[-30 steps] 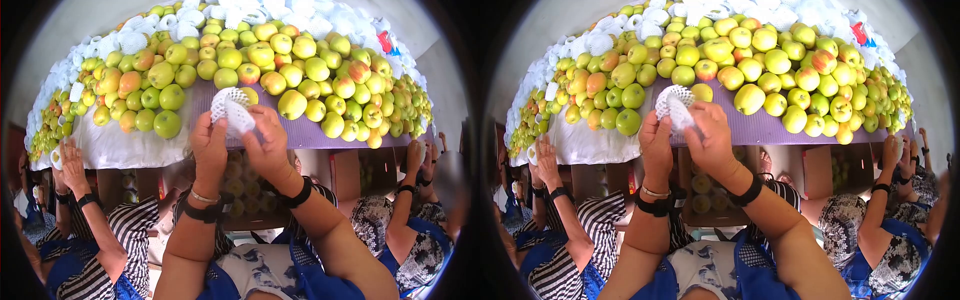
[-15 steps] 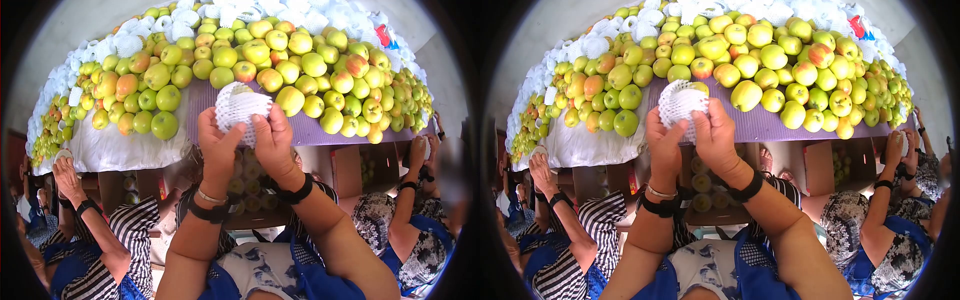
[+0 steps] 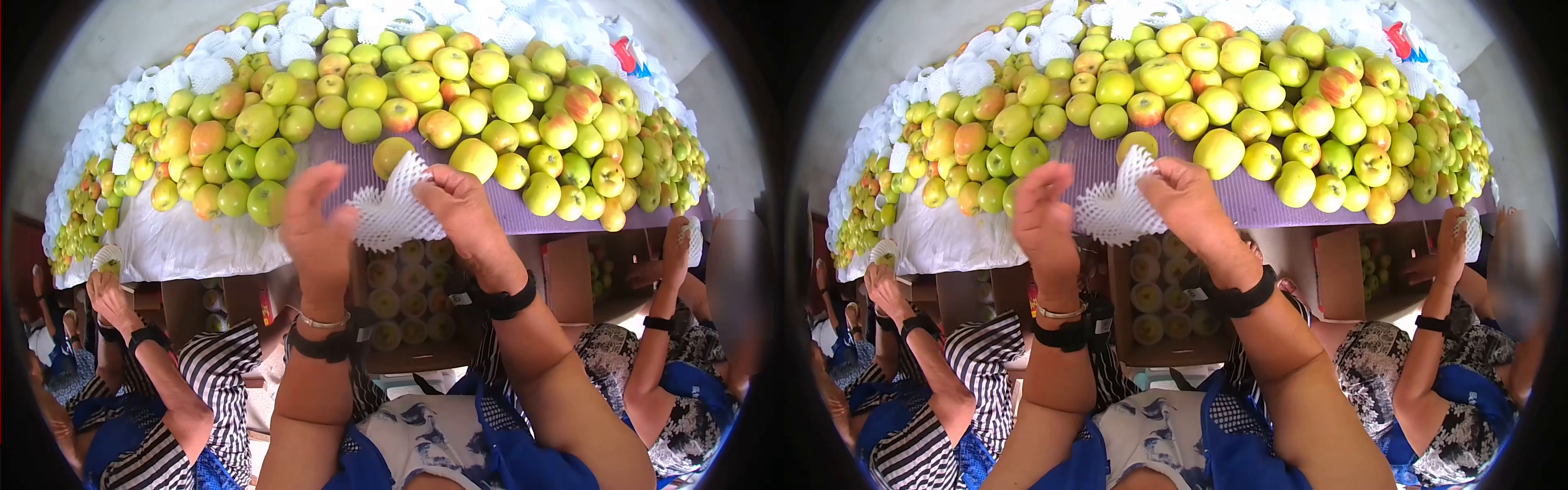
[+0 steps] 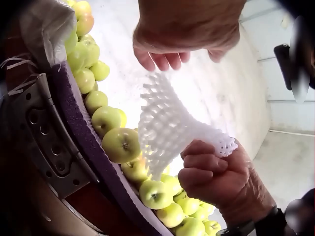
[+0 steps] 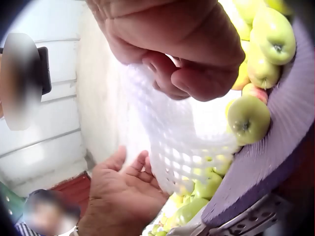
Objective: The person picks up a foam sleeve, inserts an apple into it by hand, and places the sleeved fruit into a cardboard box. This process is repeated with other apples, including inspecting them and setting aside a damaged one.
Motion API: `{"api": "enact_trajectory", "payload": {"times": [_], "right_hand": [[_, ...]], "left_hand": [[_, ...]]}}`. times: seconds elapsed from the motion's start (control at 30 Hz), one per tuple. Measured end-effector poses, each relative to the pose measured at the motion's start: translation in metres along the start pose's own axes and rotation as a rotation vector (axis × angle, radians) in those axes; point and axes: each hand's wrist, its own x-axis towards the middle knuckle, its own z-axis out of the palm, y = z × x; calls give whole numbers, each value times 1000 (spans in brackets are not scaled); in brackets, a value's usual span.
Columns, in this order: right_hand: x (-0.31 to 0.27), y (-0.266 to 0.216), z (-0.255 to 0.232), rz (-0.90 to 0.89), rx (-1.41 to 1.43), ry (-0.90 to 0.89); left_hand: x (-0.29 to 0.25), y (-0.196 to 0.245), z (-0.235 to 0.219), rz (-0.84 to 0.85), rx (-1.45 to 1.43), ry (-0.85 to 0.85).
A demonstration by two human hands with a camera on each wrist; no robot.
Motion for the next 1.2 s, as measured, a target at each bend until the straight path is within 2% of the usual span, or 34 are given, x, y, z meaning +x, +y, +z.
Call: {"api": "enact_trajectory", "payload": {"times": [0.03,0.1,0.17,0.27,0.37,0.47,0.53,0.63,0.67,0.73,0.77,0.87,0.9,1.0,1.1,1.2], "right_hand": [[-1,0,0,15,-78,-26],[-2,0,2,-10,-53,-32],[-2,0,2,-30,-3,-18],[-1,-2,-1,-46,85,15],[-2,-4,-2,-16,77,-10],[-7,-8,1,53,-34,-51],[-7,-5,-1,89,-166,-82],[-8,-2,0,-6,253,-118],[-6,1,2,-140,100,-80],[-2,8,6,-409,-207,-2],[-7,3,9,-355,-359,-35],[-4,23,13,-34,-38,-212],[-5,18,9,68,-64,-319],[-6,15,9,118,-180,-392],[-3,13,3,221,-369,-476],[-7,17,7,59,-70,-371]], "left_hand": [[0,2,5,43,90,-129],[0,9,9,-39,181,-330],[-3,14,8,-284,181,-475],[0,-4,-1,-591,190,-766],[-6,0,5,-353,117,-703],[-7,0,9,-14,334,-490],[-12,9,17,-86,375,-506],[-11,4,11,-218,264,-521],[-10,1,8,-265,200,-524],[-14,0,10,-408,-141,-308],[-16,1,12,-476,-311,-197],[-12,-2,15,-539,-491,-99],[-11,0,14,-580,-535,-106],[-6,6,5,-561,-630,-249],[-3,2,-3,-510,-630,-229],[0,-2,-8,-515,-588,-195]]}}
